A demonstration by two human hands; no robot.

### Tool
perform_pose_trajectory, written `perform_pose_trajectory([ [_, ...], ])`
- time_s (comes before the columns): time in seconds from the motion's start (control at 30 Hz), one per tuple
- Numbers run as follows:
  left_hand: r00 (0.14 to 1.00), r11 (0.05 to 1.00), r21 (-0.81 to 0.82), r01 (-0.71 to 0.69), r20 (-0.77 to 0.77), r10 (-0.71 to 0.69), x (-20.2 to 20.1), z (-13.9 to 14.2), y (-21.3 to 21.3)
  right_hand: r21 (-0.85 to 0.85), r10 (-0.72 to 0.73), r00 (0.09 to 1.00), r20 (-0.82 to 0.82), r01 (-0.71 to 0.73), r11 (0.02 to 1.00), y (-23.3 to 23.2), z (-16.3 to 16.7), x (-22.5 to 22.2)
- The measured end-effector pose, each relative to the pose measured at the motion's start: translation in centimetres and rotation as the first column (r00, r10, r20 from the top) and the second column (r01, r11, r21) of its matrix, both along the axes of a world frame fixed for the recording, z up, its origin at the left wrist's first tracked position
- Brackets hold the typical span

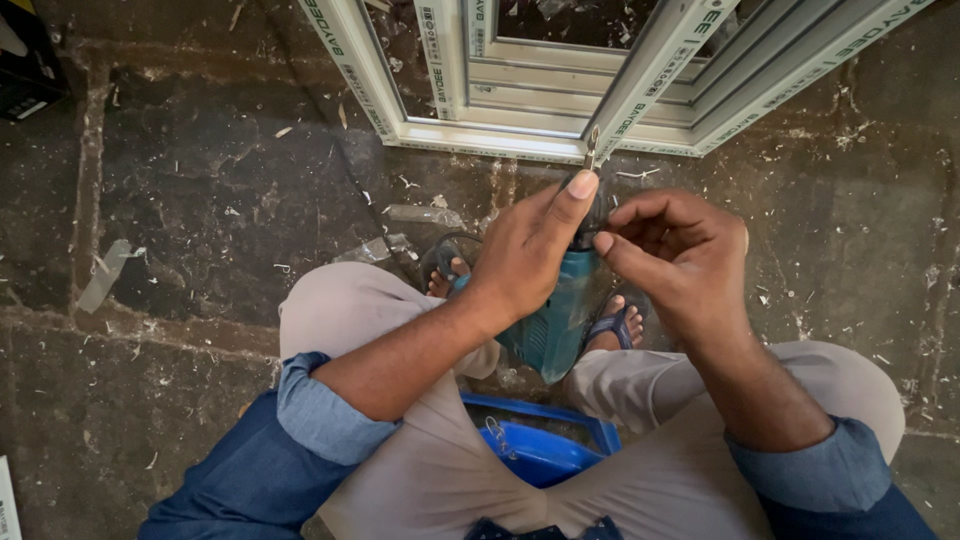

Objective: The person sits on the floor of a window-frame workshop holding a corded power drill. They repeatedly insert a screwdriver bit into the drill chuck, tighten it by hand, and manipulate the bit and chuck throughout the clip, with stacked aluminum window frames beside them. No drilling into the frames is shown.

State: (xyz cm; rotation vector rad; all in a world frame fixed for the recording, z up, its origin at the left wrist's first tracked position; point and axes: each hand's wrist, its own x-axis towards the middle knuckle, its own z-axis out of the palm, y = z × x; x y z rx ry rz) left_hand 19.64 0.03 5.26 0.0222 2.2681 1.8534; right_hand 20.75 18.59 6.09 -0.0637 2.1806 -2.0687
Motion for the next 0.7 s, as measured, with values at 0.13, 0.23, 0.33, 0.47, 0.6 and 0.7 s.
perform_pose_trajectory([
  [0.13, 1.0, 1.0, 0.004, 0.006, 0.015, -0.006, 0.03, 0.03, 0.0, -0.05, -0.001, 1.0, 0.001, 0.001, 0.999, -0.03, -0.06, 0.02],
  [0.23, 1.0, 1.0, 0.012, -0.003, -0.006, 0.003, 0.01, 0.05, 0.03, -0.017, -0.007, 1.0, -0.003, 0.007, 1.0, -0.07, -0.08, 0.02],
  [0.33, 1.0, 1.0, 0.013, 0.0, -0.016, 0.0, -0.04, 0.07, 0.01, -0.027, -0.011, 1.0, 0.01, 0.011, 1.0, -0.15, -0.05, 0.02],
  [0.47, 1.0, 1.0, -0.011, -0.001, -0.005, 0.001, 0.05, 0.07, 0.01, 0.024, -0.007, 1.0, -0.007, 0.007, 1.0, -0.22, 0.11, 0.08],
  [0.6, 1.0, 1.0, -0.016, -0.009, -0.03, 0.009, 0.09, 0.08, 0.13, 0.024, -0.015, 1.0, 0.013, 0.015, 1.0, -0.24, 0.23, 0.11],
  [0.7, 0.999, 1.0, -0.003, -0.014, -0.038, 0.014, 0.11, 0.11, 0.2, 0.015, -0.019, 1.0, 0.017, 0.019, 1.0, -0.23, 0.24, 0.1],
])
